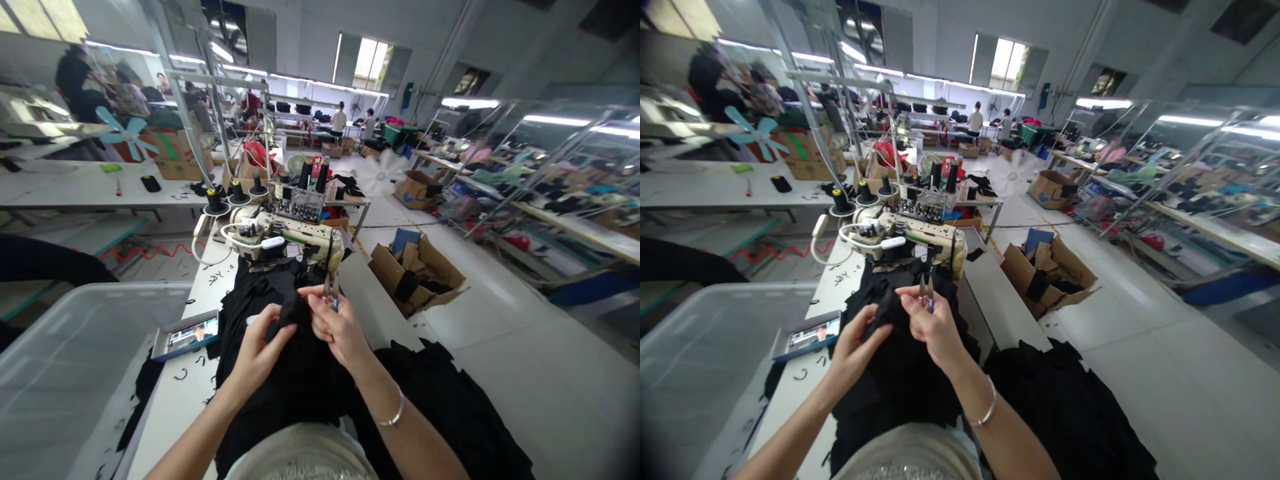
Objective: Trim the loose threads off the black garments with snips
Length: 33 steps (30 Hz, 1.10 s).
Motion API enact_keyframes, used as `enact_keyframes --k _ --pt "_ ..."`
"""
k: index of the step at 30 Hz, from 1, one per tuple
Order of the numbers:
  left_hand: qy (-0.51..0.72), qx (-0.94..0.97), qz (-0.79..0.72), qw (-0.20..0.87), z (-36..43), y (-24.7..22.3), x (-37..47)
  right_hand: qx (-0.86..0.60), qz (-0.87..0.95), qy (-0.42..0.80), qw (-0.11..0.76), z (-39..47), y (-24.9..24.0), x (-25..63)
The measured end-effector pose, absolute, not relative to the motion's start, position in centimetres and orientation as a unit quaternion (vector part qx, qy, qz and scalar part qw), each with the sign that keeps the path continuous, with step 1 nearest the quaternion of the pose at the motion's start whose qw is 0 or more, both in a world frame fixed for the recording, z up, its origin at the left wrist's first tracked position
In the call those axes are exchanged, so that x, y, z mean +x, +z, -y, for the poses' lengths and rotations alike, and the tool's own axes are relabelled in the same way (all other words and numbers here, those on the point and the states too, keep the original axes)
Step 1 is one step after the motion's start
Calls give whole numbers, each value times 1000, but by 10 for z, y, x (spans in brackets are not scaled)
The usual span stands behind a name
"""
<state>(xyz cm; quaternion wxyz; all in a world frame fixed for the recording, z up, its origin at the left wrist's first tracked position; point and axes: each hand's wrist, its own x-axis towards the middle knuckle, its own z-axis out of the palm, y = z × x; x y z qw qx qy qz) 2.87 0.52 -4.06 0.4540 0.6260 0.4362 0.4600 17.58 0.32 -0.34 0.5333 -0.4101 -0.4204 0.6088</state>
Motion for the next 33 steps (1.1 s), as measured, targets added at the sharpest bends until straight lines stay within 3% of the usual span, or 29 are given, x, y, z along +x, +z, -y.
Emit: enact_keyframes --k 5,11,16,22,29,33 --pt "604 314 -415 604 -25 -41 -6 -437 510 538 509 -1 -10 183" --pt "593 294 -335 670 -31 -50 -6 -475 607 466 434 11 -33 161" --pt "601 248 -390 652 -20 -55 11 -401 545 571 464 13 -39 147" --pt "637 153 -354 668 -12 -49 9 -314 359 772 421 12 -53 146" --pt "597 280 -411 629 -9 -53 -2 -366 235 769 469 11 -59 127" --pt "556 432 -499 505 -7 -52 -14 -332 316 725 514 3 -44 130"
